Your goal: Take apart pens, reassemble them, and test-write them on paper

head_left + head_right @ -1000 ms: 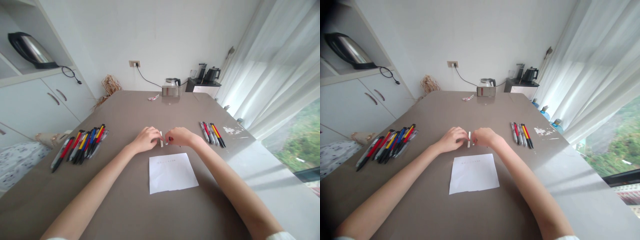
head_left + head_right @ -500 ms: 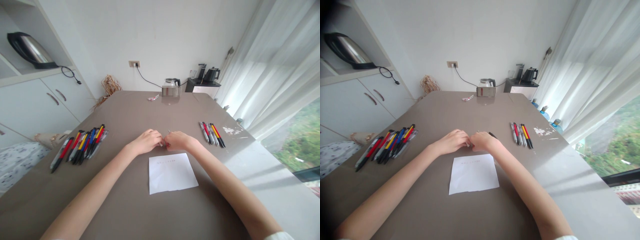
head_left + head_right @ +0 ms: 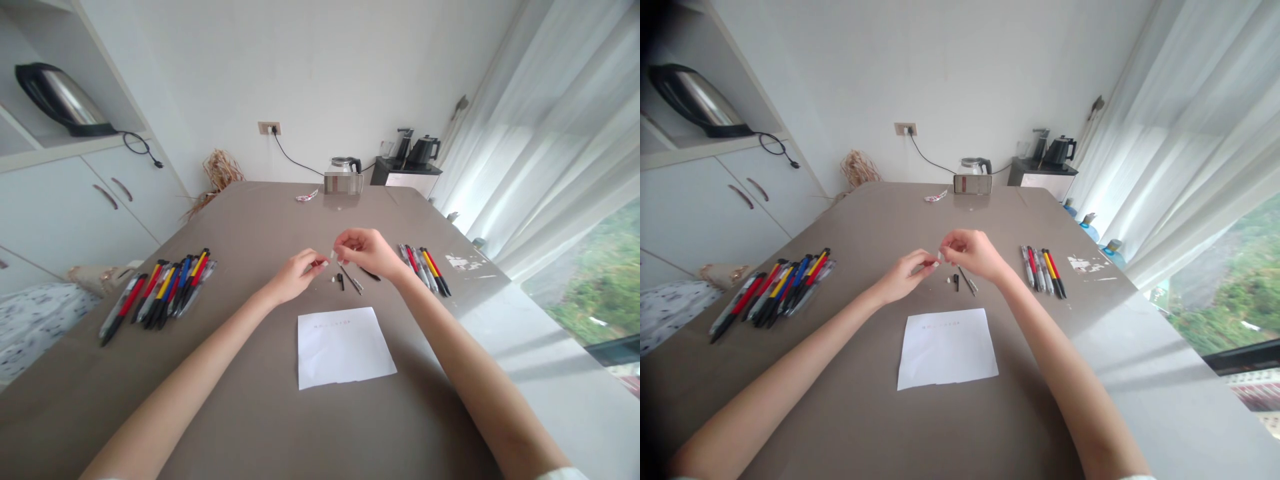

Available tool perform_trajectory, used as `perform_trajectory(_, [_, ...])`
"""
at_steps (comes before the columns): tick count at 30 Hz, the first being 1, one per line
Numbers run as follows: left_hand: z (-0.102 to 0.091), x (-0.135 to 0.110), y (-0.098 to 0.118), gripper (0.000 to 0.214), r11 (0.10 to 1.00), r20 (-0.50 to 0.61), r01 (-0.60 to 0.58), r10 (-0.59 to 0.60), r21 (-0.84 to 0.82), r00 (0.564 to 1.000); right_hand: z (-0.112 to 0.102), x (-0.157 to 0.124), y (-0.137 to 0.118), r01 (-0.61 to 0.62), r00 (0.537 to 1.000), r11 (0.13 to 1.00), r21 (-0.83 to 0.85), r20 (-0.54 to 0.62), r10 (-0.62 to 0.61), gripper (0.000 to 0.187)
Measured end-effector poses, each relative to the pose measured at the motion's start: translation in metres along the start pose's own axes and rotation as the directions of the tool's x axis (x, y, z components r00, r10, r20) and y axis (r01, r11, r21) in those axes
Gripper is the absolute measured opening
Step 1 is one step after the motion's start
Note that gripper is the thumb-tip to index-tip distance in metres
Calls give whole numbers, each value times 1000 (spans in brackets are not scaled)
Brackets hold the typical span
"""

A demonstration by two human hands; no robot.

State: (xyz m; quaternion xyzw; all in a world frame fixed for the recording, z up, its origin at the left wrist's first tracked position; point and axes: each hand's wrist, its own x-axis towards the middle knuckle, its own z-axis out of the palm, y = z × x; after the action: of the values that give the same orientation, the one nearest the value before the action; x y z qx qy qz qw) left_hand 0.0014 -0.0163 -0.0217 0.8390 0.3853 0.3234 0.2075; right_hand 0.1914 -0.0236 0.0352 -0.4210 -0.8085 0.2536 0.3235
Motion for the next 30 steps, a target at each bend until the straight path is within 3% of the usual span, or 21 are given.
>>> perform_trajectory(4, [3,2,4,26,970,-27,40,-48,-239,998,1,1,0,-3,998,999,-36,-67,1,22])
perform_trajectory(8, [6,3,4,25,926,-14,62,-73,-373,997,3,2,2,27,998,998,-59,-51,-30,22])
perform_trajectory(20, [9,4,1,27,857,-15,110,-136,-504,991,0,1,1,46,998,987,-156,39,-41,30])
perform_trajectory(24, [8,5,-1,27,849,-48,94,-139,-519,989,2,4,12,38,999,950,-311,46,-25,25])
perform_trajectory(30, [8,4,-1,24,824,-73,80,-145,-561,987,21,6,29,55,957,799,-598,260,129,18])
